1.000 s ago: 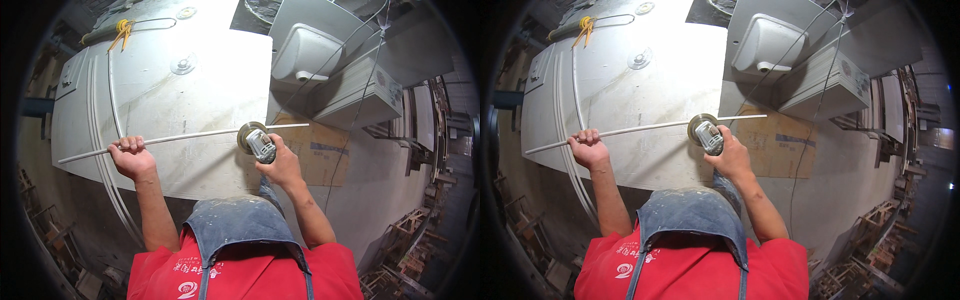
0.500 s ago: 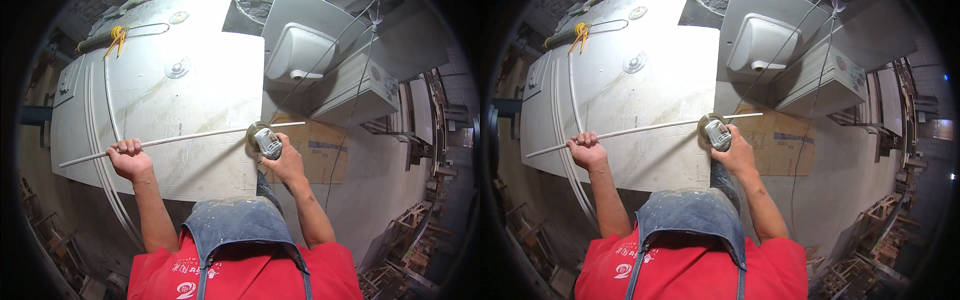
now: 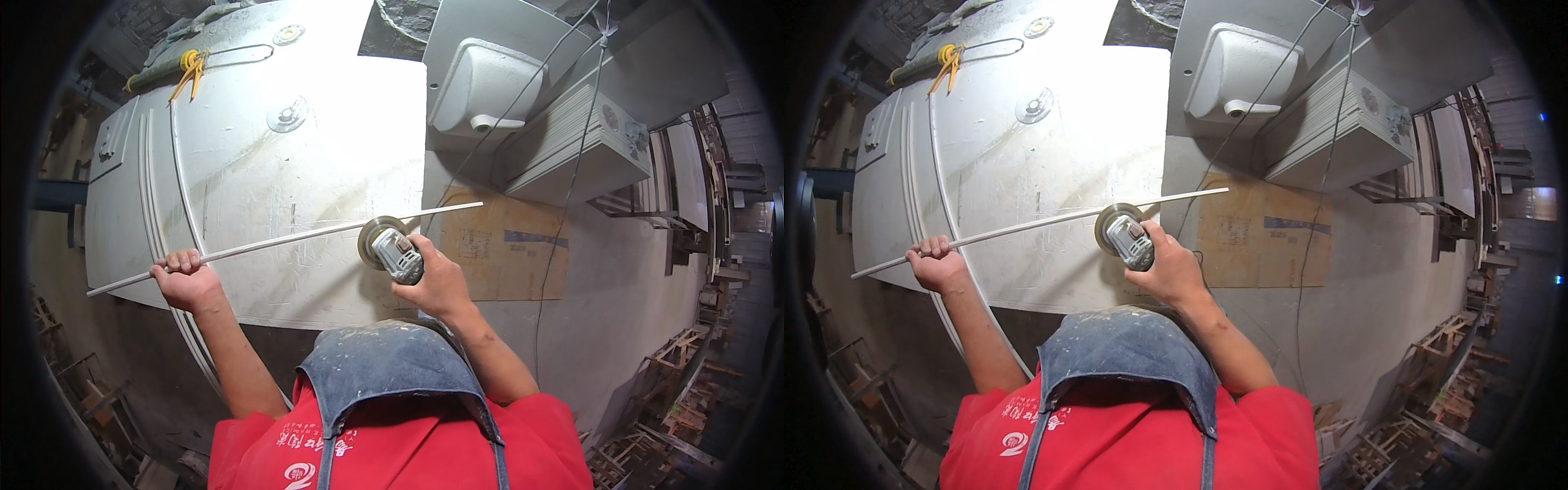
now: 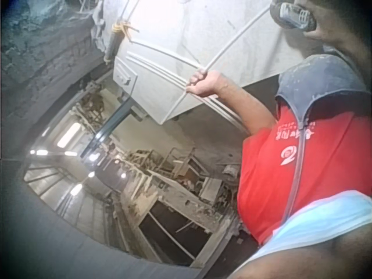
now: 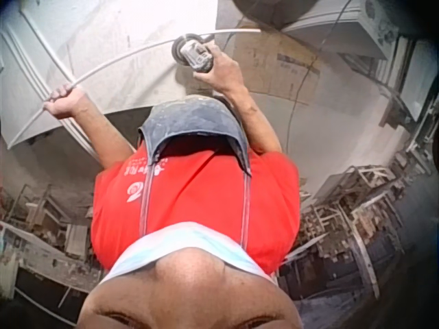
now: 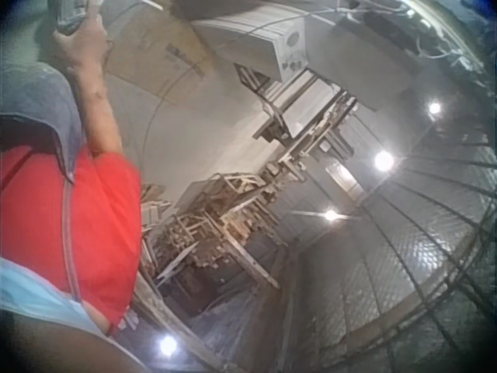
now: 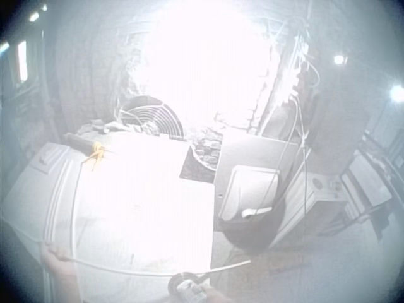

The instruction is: The person uses a handheld angle grinder to smooth the edges of a white door panel, then wipes the surface with a cloth. The person moves the door to a workbench and continues wiping the surface.

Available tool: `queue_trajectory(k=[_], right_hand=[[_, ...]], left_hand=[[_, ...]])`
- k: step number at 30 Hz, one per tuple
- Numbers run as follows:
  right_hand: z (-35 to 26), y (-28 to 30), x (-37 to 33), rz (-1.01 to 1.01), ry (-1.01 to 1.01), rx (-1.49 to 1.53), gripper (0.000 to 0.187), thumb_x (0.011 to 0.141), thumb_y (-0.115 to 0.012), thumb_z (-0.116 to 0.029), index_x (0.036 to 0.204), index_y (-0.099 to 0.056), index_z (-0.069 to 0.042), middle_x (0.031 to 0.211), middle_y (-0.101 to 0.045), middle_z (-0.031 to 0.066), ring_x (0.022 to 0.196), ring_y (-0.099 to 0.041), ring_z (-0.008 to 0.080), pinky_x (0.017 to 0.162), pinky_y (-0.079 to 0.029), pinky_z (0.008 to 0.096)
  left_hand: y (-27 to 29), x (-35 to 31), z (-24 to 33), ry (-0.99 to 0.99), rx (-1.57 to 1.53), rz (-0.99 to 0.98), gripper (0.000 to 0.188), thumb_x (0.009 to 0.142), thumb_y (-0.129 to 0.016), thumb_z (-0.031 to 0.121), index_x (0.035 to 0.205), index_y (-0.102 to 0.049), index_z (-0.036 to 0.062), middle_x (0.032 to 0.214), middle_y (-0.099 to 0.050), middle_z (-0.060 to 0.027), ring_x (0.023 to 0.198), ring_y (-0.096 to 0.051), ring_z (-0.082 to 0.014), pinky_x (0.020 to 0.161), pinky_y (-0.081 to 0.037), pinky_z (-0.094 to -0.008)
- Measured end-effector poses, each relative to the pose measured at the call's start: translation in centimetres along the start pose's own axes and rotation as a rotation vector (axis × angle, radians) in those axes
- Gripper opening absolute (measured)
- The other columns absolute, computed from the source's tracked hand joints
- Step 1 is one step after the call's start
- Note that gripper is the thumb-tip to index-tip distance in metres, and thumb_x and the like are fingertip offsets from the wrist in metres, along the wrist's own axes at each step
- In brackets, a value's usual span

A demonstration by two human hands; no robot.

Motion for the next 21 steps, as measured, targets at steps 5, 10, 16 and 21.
queue_trajectory(k=[5, 10, 16, 21], right_hand=[[1.9, 0.3, 0.3, 0.052, -0.042, -0.018, 0.080, 0.072, -0.086, -0.034, 0.141, -0.050, -0.016, 0.114, -0.072, 0.0222, 0.104, -0.071, 0.0435, 0.089, -0.057, 0.0483], [4.2, 1.7, 0.6, 0.071, -0.104, -0.048, 0.082, 0.073, -0.088, -0.037, 0.142, -0.049, -0.016, 0.114, -0.072, 0.0216, 0.104, -0.070, 0.0440, 0.088, -0.057, 0.0510], [6.0, 2.8, 0.9, 0.108, -0.154, -0.046, 0.078, 0.073, -0.085, -0.034, 0.141, -0.050, -0.016, 0.113, -0.073, 0.0210, 0.106, -0.071, 0.0418, 0.091, -0.056, 0.0486], [7.2, 3.5, 1.2, 0.122, -0.178, -0.075, 0.079, 0.073, -0.086, -0.036, 0.141, -0.050, -0.016, 0.113, -0.073, 0.0209, 0.105, -0.070, 0.0421, 0.090, -0.056, 0.0500]], left_hand=[[0.4, 0.3, 0.1, 0.015, 0.032, 0.068, 0.038, 0.115, -0.033, 0.033, 0.086, -0.043, 0.0122, 0.067, -0.036, 0.0003, 0.054, -0.032, -0.0142, 0.052, -0.029, -0.0322], [1.5, 1.3, -0.7, 0.025, 0.043, 0.061, 0.035, 0.115, -0.035, 0.034, 0.088, -0.041, 0.0129, 0.068, -0.034, 0.0011, 0.056, -0.032, -0.0137, 0.054, -0.031, -0.0322], [1.2, 1.5, -0.9, 0.039, 0.047, 0.064, 0.036, 0.115, -0.035, 0.034, 0.087, -0.042, 0.0133, 0.066, -0.034, 0.0015, 0.054, -0.031, -0.0135, 0.053, -0.030, -0.0321], [1.5, 1.8, -1.0, 0.035, 0.052, 0.071, 0.036, 0.115, -0.035, 0.034, 0.086, -0.042, 0.0135, 0.066, -0.035, 0.0015, 0.053, -0.031, -0.0133, 0.052, -0.031, -0.0318]])
Point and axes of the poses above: each hand's wrist, its own x-axis towards the middle knuckle, its own y-axis out of the back of the hand, z = x × y, the point moved 10 cm from there along x, towards the middle knuckle
